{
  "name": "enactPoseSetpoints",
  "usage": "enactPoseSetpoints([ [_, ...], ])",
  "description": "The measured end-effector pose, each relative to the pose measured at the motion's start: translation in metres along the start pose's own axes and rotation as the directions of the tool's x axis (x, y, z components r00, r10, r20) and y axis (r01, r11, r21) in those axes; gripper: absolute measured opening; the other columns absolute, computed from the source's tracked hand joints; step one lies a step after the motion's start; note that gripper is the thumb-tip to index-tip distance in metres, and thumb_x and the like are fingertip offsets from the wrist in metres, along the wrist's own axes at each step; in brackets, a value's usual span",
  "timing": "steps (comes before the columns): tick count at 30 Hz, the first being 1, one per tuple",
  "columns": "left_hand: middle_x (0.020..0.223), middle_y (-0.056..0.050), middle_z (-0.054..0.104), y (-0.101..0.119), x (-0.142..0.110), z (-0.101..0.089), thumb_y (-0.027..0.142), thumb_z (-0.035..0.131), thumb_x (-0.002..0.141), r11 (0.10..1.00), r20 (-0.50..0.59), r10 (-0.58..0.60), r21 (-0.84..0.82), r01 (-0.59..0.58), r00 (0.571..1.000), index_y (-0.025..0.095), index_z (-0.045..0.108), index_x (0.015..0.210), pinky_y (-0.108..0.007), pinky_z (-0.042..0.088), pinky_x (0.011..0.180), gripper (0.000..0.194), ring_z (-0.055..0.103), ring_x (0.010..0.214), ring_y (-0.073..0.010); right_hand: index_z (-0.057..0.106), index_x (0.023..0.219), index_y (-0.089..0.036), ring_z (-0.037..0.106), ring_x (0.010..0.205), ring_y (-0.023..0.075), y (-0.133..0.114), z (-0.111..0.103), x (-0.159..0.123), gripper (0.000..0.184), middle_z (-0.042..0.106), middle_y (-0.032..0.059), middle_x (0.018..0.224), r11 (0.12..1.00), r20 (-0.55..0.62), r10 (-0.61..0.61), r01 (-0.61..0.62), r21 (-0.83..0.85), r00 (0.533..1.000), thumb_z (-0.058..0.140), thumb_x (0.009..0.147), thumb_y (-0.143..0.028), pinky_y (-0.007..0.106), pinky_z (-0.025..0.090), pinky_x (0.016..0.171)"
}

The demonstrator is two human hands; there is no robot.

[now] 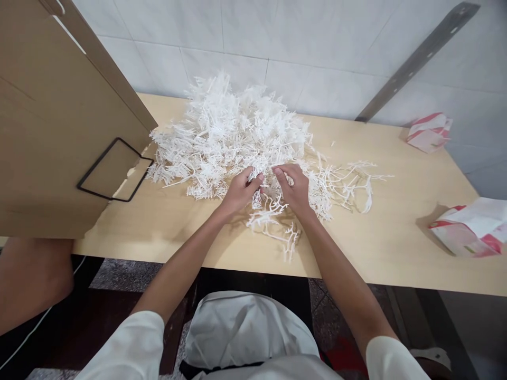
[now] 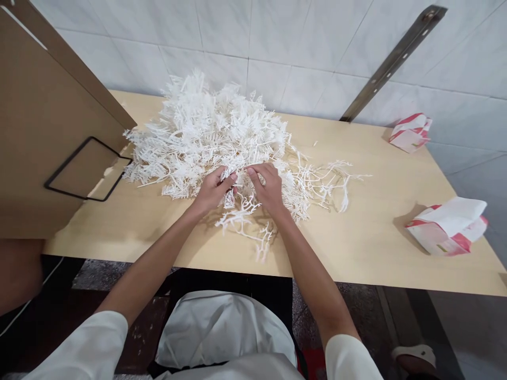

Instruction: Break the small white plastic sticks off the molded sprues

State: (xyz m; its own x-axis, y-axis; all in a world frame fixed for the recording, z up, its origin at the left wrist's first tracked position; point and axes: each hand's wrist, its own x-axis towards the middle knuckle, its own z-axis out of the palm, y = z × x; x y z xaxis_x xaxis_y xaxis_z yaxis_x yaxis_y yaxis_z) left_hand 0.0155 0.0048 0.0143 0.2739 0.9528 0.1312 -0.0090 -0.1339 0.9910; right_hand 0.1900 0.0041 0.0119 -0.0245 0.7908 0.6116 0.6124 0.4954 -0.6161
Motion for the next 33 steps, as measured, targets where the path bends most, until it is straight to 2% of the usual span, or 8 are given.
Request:
enactPoseSetpoints([
  [6,0.07,0.0,0.059,-0.013,0.003,0.002,0.063,0.052,0.087,0.98,-0.017,0.136,0.149,-0.132,0.991,0.021,0.046,0.082,-0.028,0.041,0.063,0.043,0.054,0.065,-0.0143,0.07,0.099,-0.024,0.065,0.094,0.0226,-0.009,0.004,-0.004,0.04,0.075,0.0049,0.099,0.997,0.303,0.073,-0.077,0.0,0.95,0.049,0.092,-0.057,0.04,0.044,0.088],
  [11,0.07,0.0,0.058,-0.018,0.006,0.002,0.063,0.048,0.09,0.971,0.02,0.147,0.187,-0.148,0.989,0.021,0.046,0.082,-0.028,0.039,0.065,0.043,0.051,0.066,-0.014,0.062,0.089,-0.023,0.063,0.082,0.018,-0.011,0.003,-0.005,0.036,0.072,0.0011,0.08,0.995,0.379,0.044,-0.074,0.065,0.924,0.044,0.096,-0.053,0.034,0.043,0.084],
  [16,0.069,0.0,0.056,-0.024,0.009,-0.002,0.063,0.051,0.088,0.972,0.047,0.165,0.164,-0.171,0.985,0.02,0.047,0.076,-0.029,0.039,0.065,0.045,0.051,0.066,-0.0139,0.056,0.085,-0.022,0.061,0.075,0.0157,-0.015,0.001,-0.003,0.034,0.07,-0.0001,0.081,0.991,0.486,0.057,-0.107,0.076,0.872,0.039,0.099,-0.047,0.031,0.042,0.077],
  [20,0.068,0.001,0.056,-0.025,0.012,-0.002,0.064,0.053,0.086,0.985,0.112,0.149,0.073,-0.158,0.982,0.02,0.049,0.076,-0.029,0.041,0.064,0.046,0.053,0.062,-0.0135,0.055,0.082,-0.021,0.06,0.078,0.0162,-0.012,0.005,-0.002,0.03,0.07,-0.0005,0.082,0.999,0.511,0.033,-0.025,-0.023,0.859,0.035,0.101,-0.033,0.034,0.037,0.084],
  [25,0.067,0.002,0.054,-0.024,0.011,-0.001,0.067,0.056,0.083,0.98,0.053,0.155,0.12,-0.16,0.987,0.02,0.046,0.074,-0.029,0.04,0.063,0.049,0.052,0.064,-0.0132,0.056,0.082,-0.021,0.058,0.077,0.0187,-0.008,0.007,-0.003,0.019,0.069,0.002,0.082,0.967,0.403,0.037,0.068,-0.244,0.915,0.045,0.096,-0.03,0.035,0.035,0.083],
  [28,0.068,0.002,0.053,-0.023,0.009,0.0,0.065,0.053,0.086,0.987,0.052,0.119,0.105,-0.124,0.992,0.021,0.045,0.077,-0.029,0.041,0.063,0.045,0.053,0.062,-0.0131,0.059,0.091,-0.022,0.059,0.08,0.0192,-0.006,0.005,-0.003,0.023,0.069,0.0034,0.084,0.966,0.426,-0.044,0.147,-0.213,0.903,0.04,0.099,-0.032,0.034,0.037,0.08],
  [30,0.067,0.002,0.053,-0.022,0.008,0.001,0.063,0.05,0.088,0.98,0.025,0.123,0.154,-0.125,0.992,0.022,0.045,0.079,-0.029,0.04,0.063,0.043,0.053,0.06,-0.0133,0.06,0.092,-0.022,0.058,0.077,0.0187,-0.003,0.003,-0.002,0.027,0.068,0.0032,0.082,0.961,0.443,-0.094,0.198,-0.194,0.892,0.036,0.1,-0.031,0.033,0.038,0.078],
  [33,0.06,0.002,0.05,-0.023,0.006,0.004,0.061,0.055,0.087,0.947,0.0,0.18,0.271,-0.174,0.984,0.022,0.044,0.077,-0.029,0.033,0.058,0.041,0.045,0.053,-0.0125,0.059,0.083,-0.022,0.055,0.072,0.0191,0.002,0.005,-0.004,0.022,0.065,0.0032,0.074,0.926,0.383,-0.139,0.257,-0.277,0.913,0.041,0.095,-0.026,0.033,0.038,0.076],
])
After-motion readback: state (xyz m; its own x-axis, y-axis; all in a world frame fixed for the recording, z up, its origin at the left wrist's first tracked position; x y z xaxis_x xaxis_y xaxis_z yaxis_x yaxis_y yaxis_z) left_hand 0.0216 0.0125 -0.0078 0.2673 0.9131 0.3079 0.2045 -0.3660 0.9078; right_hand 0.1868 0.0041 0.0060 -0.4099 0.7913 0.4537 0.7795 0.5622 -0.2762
